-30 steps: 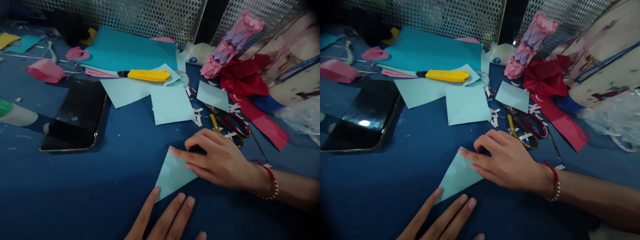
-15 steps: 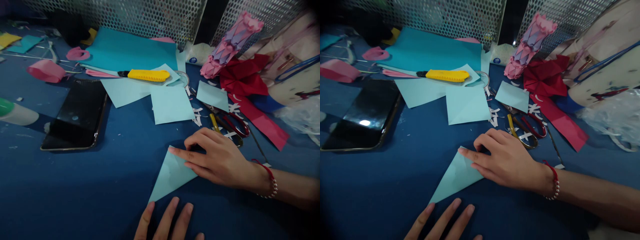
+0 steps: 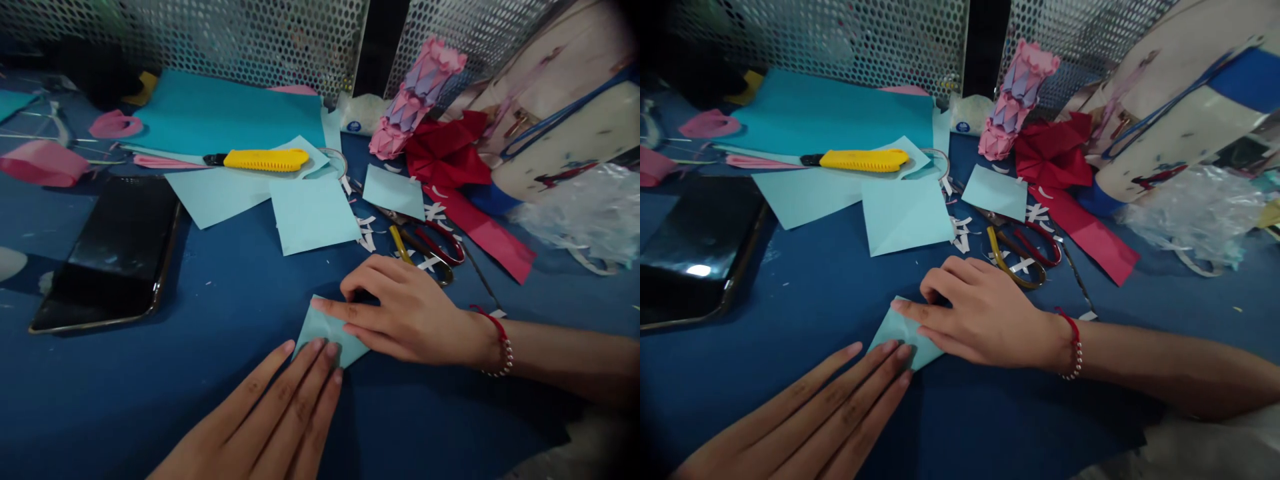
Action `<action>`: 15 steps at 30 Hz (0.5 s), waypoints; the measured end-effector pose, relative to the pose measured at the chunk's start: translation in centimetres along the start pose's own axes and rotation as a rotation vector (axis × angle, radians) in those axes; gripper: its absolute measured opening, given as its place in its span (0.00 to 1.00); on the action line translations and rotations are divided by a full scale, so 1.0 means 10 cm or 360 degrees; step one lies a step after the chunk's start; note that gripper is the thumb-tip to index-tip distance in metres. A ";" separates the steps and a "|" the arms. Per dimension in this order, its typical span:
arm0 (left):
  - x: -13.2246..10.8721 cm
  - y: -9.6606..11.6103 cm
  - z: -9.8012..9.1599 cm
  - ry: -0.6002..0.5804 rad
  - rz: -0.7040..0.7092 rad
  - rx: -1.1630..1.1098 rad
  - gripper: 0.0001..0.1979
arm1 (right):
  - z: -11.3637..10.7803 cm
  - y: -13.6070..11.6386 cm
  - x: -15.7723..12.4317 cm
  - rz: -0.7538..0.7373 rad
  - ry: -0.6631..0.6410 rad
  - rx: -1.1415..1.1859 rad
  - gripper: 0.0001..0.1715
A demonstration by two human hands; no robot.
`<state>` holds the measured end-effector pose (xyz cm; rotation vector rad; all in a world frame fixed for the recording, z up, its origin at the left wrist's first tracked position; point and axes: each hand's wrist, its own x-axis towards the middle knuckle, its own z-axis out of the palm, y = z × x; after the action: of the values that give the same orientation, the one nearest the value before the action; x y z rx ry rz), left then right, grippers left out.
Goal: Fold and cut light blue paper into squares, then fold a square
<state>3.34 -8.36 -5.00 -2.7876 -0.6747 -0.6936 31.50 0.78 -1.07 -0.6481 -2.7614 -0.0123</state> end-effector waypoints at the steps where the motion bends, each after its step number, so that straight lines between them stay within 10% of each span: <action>1: -0.02 0.00 0.03 -0.0004 -0.0010 -0.0021 0.27 | 0.00 0.00 0.00 -0.0006 0.0004 0.0001 0.21; 15: -0.06 0.04 0.09 0.0036 -0.0077 -0.0071 0.26 | 0.03 0.01 -0.01 0.0004 0.0058 0.0052 0.20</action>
<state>3.40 -8.74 -6.13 -2.8078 -0.7336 -0.7578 31.54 0.88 -1.38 -0.6361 -2.7201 0.0215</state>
